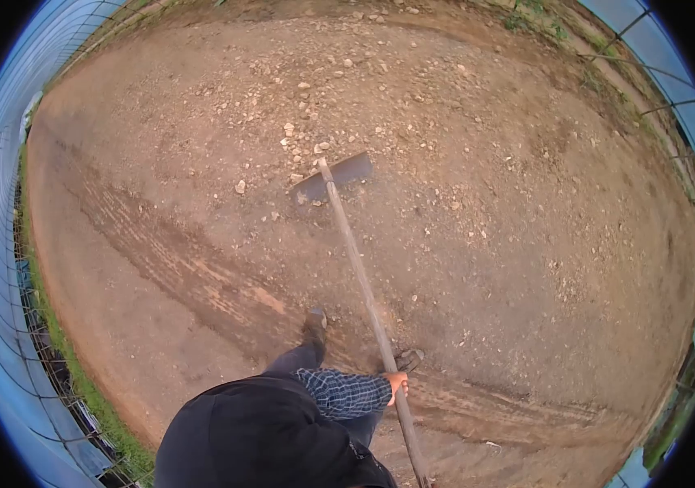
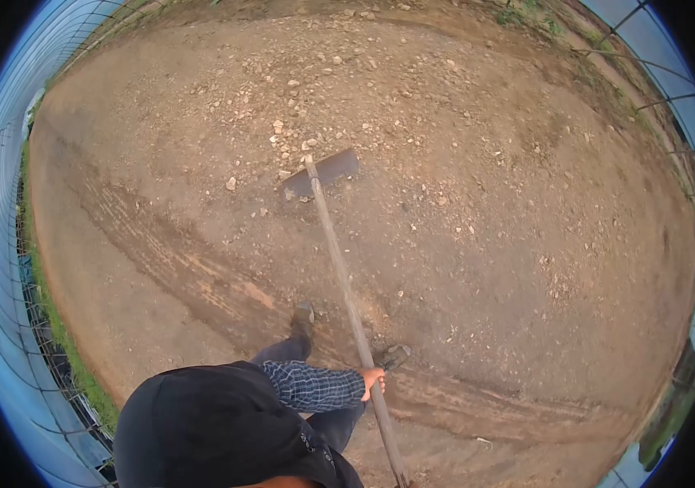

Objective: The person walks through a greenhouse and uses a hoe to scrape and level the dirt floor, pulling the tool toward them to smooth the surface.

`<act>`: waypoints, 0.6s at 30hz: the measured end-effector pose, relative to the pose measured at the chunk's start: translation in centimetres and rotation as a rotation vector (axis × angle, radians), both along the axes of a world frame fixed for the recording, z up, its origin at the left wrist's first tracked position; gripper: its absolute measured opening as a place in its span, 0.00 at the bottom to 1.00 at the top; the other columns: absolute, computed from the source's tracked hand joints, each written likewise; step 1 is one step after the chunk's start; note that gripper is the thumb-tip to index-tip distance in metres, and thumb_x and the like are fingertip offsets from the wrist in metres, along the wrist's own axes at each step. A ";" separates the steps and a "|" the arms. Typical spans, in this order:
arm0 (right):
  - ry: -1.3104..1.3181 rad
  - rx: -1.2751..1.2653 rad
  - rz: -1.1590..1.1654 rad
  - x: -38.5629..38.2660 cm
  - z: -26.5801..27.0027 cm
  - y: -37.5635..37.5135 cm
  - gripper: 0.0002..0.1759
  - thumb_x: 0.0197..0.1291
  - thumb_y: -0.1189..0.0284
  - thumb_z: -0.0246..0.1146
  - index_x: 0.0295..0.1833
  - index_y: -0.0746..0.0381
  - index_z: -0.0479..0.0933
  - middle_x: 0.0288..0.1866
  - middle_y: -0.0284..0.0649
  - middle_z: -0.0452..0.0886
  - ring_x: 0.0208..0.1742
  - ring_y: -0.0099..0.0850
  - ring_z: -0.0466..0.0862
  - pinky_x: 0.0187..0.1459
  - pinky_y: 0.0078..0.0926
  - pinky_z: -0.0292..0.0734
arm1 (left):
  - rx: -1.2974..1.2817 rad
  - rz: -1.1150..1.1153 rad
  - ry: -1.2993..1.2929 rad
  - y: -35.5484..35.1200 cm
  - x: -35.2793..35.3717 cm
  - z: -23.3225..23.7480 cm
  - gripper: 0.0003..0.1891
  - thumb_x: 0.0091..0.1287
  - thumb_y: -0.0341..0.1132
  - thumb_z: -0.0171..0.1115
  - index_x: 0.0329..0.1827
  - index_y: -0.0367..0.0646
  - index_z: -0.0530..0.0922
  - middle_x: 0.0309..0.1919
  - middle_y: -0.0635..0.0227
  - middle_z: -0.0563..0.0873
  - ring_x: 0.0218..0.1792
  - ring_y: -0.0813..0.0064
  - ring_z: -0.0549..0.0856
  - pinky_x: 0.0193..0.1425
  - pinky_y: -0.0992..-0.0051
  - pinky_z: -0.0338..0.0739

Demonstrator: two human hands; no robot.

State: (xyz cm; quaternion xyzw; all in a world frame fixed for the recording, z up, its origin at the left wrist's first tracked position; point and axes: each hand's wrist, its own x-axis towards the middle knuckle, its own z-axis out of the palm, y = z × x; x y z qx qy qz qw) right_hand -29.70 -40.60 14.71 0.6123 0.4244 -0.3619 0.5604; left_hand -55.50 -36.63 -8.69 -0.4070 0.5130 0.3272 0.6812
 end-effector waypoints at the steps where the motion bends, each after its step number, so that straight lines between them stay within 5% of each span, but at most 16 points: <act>1: 0.105 0.127 0.073 -3.2 -2.3 0.8 0.24 0.53 0.56 0.52 0.50 0.62 0.67 0.43 0.48 0.75 0.46 0.43 0.75 0.46 0.36 0.69 | 0.070 -0.010 0.011 -0.2 -2.4 -3.6 0.07 0.51 0.33 0.55 0.21 0.42 0.67 0.17 0.65 0.72 0.19 0.70 0.73 0.25 0.69 0.70; 2: 0.206 0.245 0.145 -5.2 -4.8 0.5 0.21 0.50 0.57 0.53 0.42 0.62 0.71 0.34 0.48 0.78 0.38 0.44 0.78 0.39 0.37 0.72 | 0.063 0.087 0.117 1.5 -6.4 -4.0 0.08 0.51 0.33 0.55 0.19 0.42 0.67 0.15 0.65 0.71 0.16 0.69 0.72 0.23 0.70 0.69; 3: 0.313 0.539 0.140 -5.9 -8.3 -0.9 0.15 0.35 0.63 0.63 0.28 0.63 0.75 0.22 0.50 0.77 0.28 0.46 0.79 0.32 0.39 0.74 | 0.132 0.027 0.238 3.0 -10.3 -3.7 0.07 0.51 0.32 0.54 0.20 0.41 0.68 0.14 0.66 0.71 0.16 0.70 0.71 0.21 0.71 0.69; 6: 0.569 0.635 0.041 -20.0 -11.4 2.8 0.14 0.37 0.64 0.61 0.29 0.63 0.74 0.25 0.52 0.77 0.30 0.49 0.78 0.33 0.41 0.73 | 0.163 0.137 0.669 8.1 -25.3 -5.1 0.08 0.51 0.33 0.56 0.20 0.41 0.69 0.13 0.67 0.70 0.14 0.73 0.70 0.15 0.72 0.67; 10: 0.884 0.719 -0.066 -34.3 -7.9 6.4 0.17 0.39 0.61 0.62 0.31 0.64 0.74 0.26 0.52 0.77 0.32 0.49 0.77 0.35 0.40 0.72 | 0.262 -0.094 0.679 11.9 -44.3 -1.3 0.10 0.53 0.36 0.54 0.20 0.41 0.67 0.14 0.66 0.71 0.14 0.74 0.71 0.18 0.72 0.71; 14: 0.926 0.737 -0.054 -28.2 -10.3 6.4 0.15 0.39 0.63 0.62 0.28 0.64 0.73 0.24 0.52 0.76 0.29 0.49 0.77 0.30 0.40 0.72 | 0.161 0.087 0.807 11.8 -38.3 2.9 0.08 0.52 0.31 0.54 0.21 0.37 0.68 0.15 0.65 0.71 0.14 0.73 0.70 0.17 0.72 0.69; 18: 0.699 0.671 0.026 -14.2 -11.5 1.9 0.15 0.36 0.63 0.62 0.27 0.63 0.75 0.22 0.51 0.76 0.29 0.48 0.78 0.32 0.39 0.73 | 0.186 0.153 0.716 6.4 -22.9 3.3 0.06 0.50 0.28 0.56 0.21 0.35 0.69 0.14 0.64 0.71 0.16 0.72 0.72 0.18 0.73 0.68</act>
